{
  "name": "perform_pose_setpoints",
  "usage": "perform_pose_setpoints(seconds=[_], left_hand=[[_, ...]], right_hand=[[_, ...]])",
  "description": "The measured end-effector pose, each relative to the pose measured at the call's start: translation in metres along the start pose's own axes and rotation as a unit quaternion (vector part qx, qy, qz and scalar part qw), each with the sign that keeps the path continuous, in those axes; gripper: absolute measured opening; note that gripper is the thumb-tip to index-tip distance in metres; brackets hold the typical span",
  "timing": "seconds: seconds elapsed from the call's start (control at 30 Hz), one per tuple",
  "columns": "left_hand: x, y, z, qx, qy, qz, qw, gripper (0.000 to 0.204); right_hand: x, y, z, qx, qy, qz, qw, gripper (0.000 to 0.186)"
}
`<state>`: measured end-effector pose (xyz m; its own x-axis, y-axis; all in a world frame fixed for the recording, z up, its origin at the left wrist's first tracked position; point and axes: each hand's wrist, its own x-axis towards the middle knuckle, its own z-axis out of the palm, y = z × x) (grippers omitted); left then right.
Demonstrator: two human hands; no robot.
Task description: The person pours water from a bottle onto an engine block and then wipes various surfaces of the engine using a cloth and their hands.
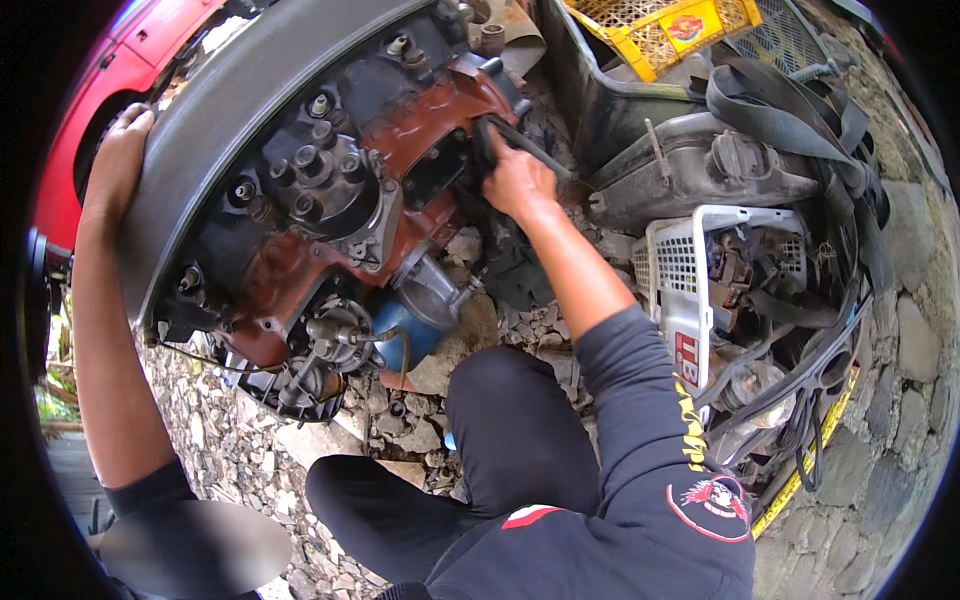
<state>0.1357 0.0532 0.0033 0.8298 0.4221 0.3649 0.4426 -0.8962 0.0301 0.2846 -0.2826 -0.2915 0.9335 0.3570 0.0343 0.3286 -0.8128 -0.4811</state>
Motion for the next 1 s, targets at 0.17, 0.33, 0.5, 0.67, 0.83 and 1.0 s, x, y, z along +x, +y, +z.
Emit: perform_pose_setpoints(seconds=[0.17,0.33,0.5,0.67,0.83,1.0], left_hand=[[0.003,-0.002,-0.004,-0.043,0.002,-0.01,0.999,0.049],[0.006,0.003,0.004,-0.066,-0.019,-0.014,0.998,0.052],[0.011,-0.013,0.004,-0.049,-0.013,-0.014,0.999,0.052],[0.008,0.002,0.005,-0.085,-0.003,-0.024,0.996,0.042],[0.004,0.0,0.003,-0.113,-0.012,-0.039,0.993,0.044],[0.006,0.0,0.004,-0.134,-0.006,-0.053,0.989,0.044]], right_hand=[[-0.003,0.019,0.02,0.165,-0.054,-0.088,0.981,0.08],[-0.005,0.027,0.005,0.195,-0.043,-0.029,0.979,0.082],[-0.014,0.015,0.02,0.256,-0.064,-0.084,0.961,0.079],[-0.014,0.026,0.039,0.332,-0.071,-0.072,0.938,0.075],[-0.039,0.015,0.052,0.311,0.003,-0.113,0.944,0.055],[-0.012,-0.006,0.038,0.352,0.265,-0.122,0.89,0.024]])
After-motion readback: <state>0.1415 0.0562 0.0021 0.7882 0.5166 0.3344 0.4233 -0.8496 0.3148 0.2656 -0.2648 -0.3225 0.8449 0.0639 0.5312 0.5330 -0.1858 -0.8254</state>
